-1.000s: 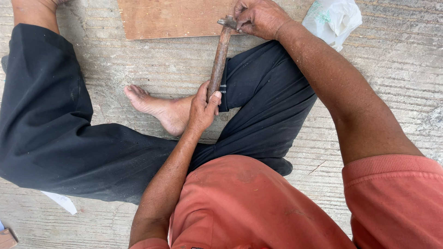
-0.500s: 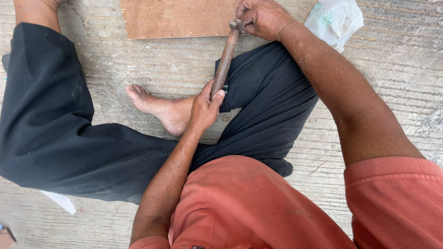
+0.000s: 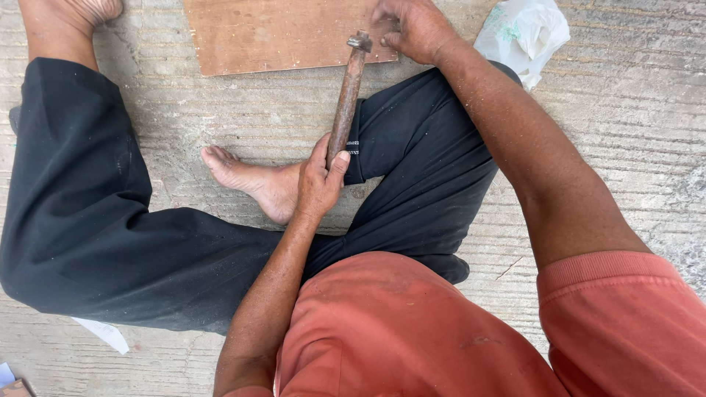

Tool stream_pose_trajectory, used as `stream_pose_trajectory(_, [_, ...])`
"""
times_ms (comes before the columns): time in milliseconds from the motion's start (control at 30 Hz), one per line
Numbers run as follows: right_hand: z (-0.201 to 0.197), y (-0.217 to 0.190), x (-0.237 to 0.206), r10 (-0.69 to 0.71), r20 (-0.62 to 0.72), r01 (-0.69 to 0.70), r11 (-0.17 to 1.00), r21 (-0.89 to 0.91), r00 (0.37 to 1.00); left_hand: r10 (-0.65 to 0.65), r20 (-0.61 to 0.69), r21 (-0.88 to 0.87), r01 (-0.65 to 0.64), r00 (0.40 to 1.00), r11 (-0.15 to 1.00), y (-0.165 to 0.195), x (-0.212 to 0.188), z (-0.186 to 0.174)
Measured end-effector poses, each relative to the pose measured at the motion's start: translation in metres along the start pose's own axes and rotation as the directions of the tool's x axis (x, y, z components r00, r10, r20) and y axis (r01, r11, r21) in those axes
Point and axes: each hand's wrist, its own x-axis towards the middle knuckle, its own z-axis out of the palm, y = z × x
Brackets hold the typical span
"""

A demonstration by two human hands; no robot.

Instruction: The person sits on a concrete floor and uses a hammer to drive nails into a rectangular wooden board. The person repeatedly picks up nails, positions them on the board, and strikes them with the hammer until they are flush with the surface.

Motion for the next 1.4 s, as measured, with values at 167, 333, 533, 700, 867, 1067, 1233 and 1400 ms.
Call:
stream_pose_trajectory(167, [0.006,0.005,0.003,0.386,0.022,-0.383,0.920,-0.079,0.922,0.395,-0.077,0.022,-0.394,0.916,0.919,0.006,-0.006,-0.007])
stream_pose_trajectory(333, [0.006,0.007,0.006,0.516,0.131,-0.516,0.856,-0.038,0.846,0.219,-0.011,0.149,-0.215,0.976,0.965,0.009,0.009,-0.007])
stream_pose_trajectory(533, [0.006,0.002,0.006,0.485,0.040,-0.482,0.874,-0.065,0.874,0.312,-0.068,0.058,-0.308,0.948,0.950,0.002,0.006,-0.004])
stream_pose_trajectory(700, [0.002,0.000,0.007,0.465,0.013,-0.465,0.885,-0.033,0.885,0.272,0.044,0.176,-0.275,0.961,0.945,-0.009,0.011,-0.002])
stream_pose_trajectory(867, [0.001,0.000,0.007,0.525,0.071,-0.524,0.851,-0.032,0.848,0.264,-0.024,0.083,-0.262,0.964,0.962,-0.008,0.011,-0.003])
stream_pose_trajectory(1067, [0.001,0.000,0.007,0.443,-0.008,-0.441,0.895,0.063,0.897,0.144,0.044,0.248,-0.151,0.989,0.957,-0.005,0.018,-0.011])
stream_pose_trajectory(1233, [0.000,0.003,0.006,0.468,0.041,-0.469,0.882,0.039,0.883,0.357,-0.055,0.121,-0.349,0.933,0.929,-0.008,0.018,-0.017])
stream_pose_trajectory(1400, [-0.001,0.002,0.006,0.446,-0.001,-0.444,0.890,0.102,0.895,-0.025,0.069,0.430,-0.007,0.997,0.903,-0.002,0.018,-0.017])
